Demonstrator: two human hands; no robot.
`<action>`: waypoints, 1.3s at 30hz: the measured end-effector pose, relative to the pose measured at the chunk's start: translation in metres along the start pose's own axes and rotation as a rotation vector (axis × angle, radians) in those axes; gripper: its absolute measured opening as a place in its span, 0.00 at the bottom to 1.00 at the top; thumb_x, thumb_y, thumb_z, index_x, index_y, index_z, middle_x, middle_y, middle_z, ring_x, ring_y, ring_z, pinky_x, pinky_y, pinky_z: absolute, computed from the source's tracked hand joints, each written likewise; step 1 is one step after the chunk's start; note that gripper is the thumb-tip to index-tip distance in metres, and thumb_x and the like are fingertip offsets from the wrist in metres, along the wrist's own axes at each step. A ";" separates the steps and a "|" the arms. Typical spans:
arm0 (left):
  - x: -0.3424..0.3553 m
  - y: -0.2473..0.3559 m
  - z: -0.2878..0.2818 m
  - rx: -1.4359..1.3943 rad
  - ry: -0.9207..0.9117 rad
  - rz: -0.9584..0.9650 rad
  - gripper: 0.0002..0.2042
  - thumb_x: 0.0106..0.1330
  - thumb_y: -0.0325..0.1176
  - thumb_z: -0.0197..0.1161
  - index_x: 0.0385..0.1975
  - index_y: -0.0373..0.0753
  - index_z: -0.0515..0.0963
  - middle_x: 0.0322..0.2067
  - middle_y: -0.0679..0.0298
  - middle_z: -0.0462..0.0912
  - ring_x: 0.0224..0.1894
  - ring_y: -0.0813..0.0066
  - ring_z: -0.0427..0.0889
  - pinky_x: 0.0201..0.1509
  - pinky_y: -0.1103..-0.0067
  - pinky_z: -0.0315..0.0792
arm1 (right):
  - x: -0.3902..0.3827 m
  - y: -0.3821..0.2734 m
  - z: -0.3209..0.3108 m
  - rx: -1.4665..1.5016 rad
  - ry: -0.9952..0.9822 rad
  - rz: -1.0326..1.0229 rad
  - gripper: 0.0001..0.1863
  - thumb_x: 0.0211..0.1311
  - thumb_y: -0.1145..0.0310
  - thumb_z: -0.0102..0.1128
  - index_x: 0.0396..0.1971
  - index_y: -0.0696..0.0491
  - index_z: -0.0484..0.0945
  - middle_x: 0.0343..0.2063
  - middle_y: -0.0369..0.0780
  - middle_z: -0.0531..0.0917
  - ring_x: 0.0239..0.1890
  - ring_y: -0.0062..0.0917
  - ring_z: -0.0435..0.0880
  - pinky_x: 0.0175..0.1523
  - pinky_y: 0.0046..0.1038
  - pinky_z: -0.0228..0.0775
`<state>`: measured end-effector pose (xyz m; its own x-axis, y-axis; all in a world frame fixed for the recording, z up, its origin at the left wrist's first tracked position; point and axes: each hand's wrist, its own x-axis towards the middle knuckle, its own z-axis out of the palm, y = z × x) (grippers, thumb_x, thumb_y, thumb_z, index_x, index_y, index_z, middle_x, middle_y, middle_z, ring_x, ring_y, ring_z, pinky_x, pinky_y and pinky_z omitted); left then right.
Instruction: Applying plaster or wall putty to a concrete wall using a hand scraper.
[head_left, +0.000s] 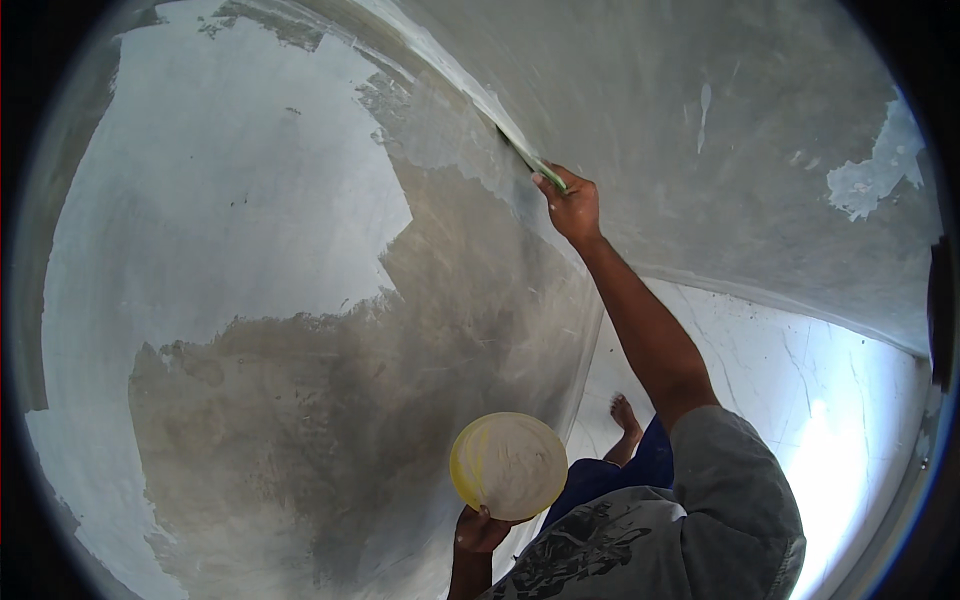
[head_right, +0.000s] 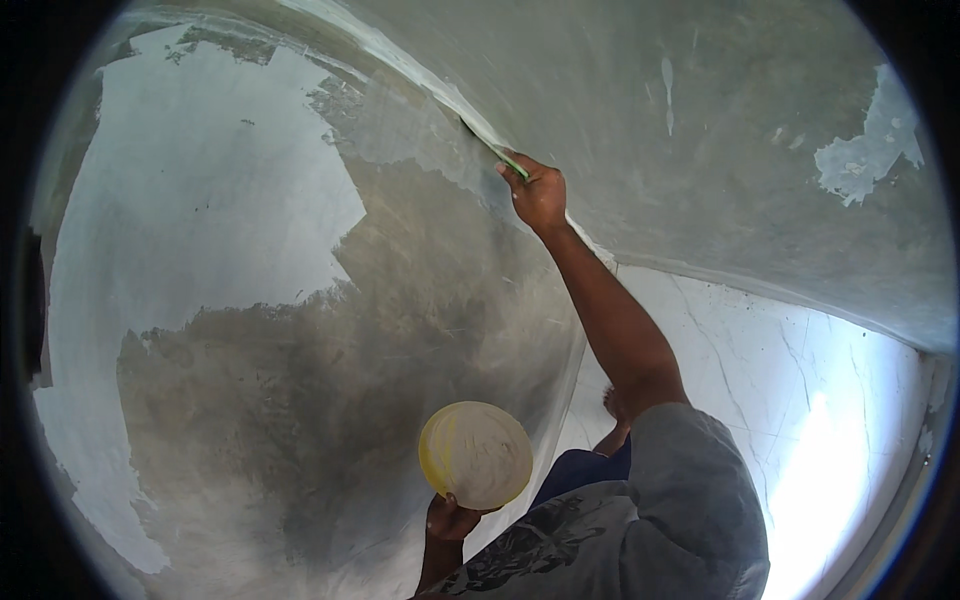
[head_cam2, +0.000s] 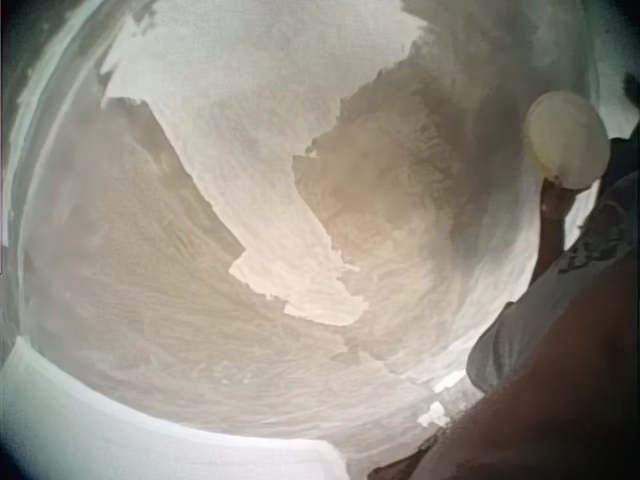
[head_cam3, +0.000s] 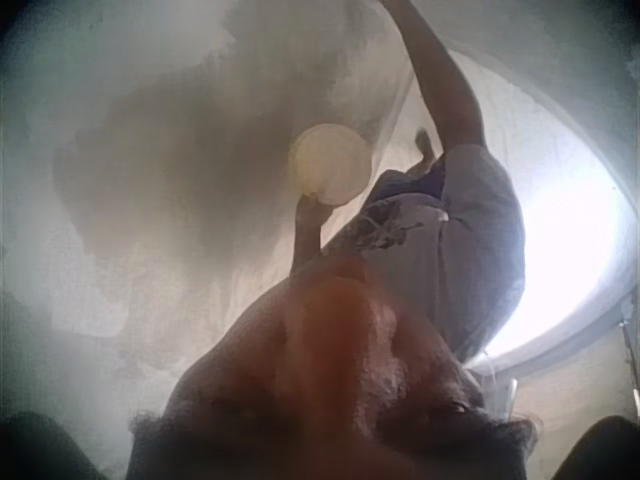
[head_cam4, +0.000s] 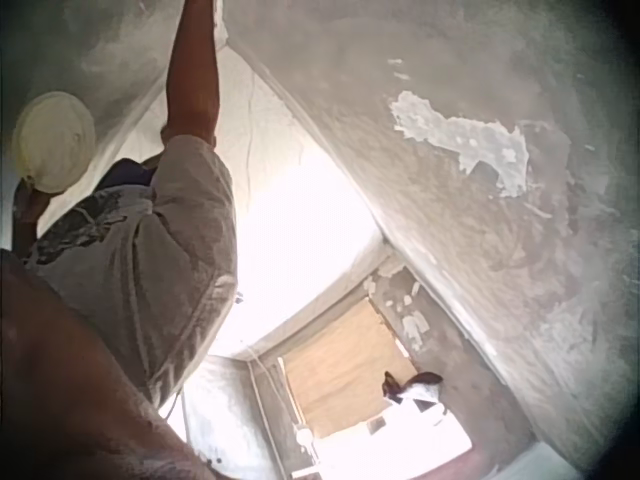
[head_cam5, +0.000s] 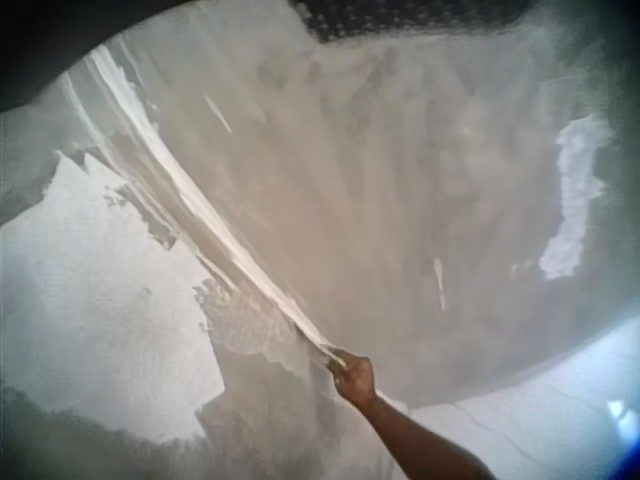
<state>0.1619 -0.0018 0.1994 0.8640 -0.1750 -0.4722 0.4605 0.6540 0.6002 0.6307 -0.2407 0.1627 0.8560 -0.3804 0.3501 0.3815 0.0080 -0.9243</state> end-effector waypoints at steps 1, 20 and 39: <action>0.000 0.000 -0.001 -0.002 0.000 0.004 0.37 0.64 0.40 0.68 0.70 0.41 0.55 0.68 0.53 0.62 0.68 0.46 0.64 0.66 0.43 0.63 | -0.003 0.003 0.001 0.002 -0.003 -0.002 0.16 0.63 0.63 0.68 0.46 0.54 0.85 0.29 0.50 0.85 0.25 0.27 0.84 0.36 0.27 0.75; 0.043 0.004 0.027 0.033 -0.211 -0.085 0.34 0.68 0.42 0.63 0.70 0.39 0.56 0.67 0.50 0.63 0.68 0.45 0.66 0.68 0.43 0.61 | -0.147 -0.037 -0.070 0.472 -0.011 0.596 0.10 0.65 0.73 0.62 0.44 0.60 0.80 0.36 0.36 0.84 0.37 0.20 0.80 0.45 0.26 0.73; 0.015 0.008 0.026 0.005 -0.159 0.074 0.40 0.64 0.45 0.67 0.71 0.41 0.54 0.69 0.50 0.60 0.70 0.44 0.61 0.68 0.45 0.62 | 0.011 -0.264 0.051 -0.260 0.031 -0.591 0.15 0.64 0.64 0.63 0.48 0.53 0.82 0.23 0.49 0.83 0.21 0.42 0.83 0.30 0.36 0.75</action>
<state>0.1838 -0.0181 0.2142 0.9168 -0.2406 -0.3189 0.3949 0.6657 0.6331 0.5571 -0.1997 0.4180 0.5154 -0.2783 0.8105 0.6855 -0.4337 -0.5848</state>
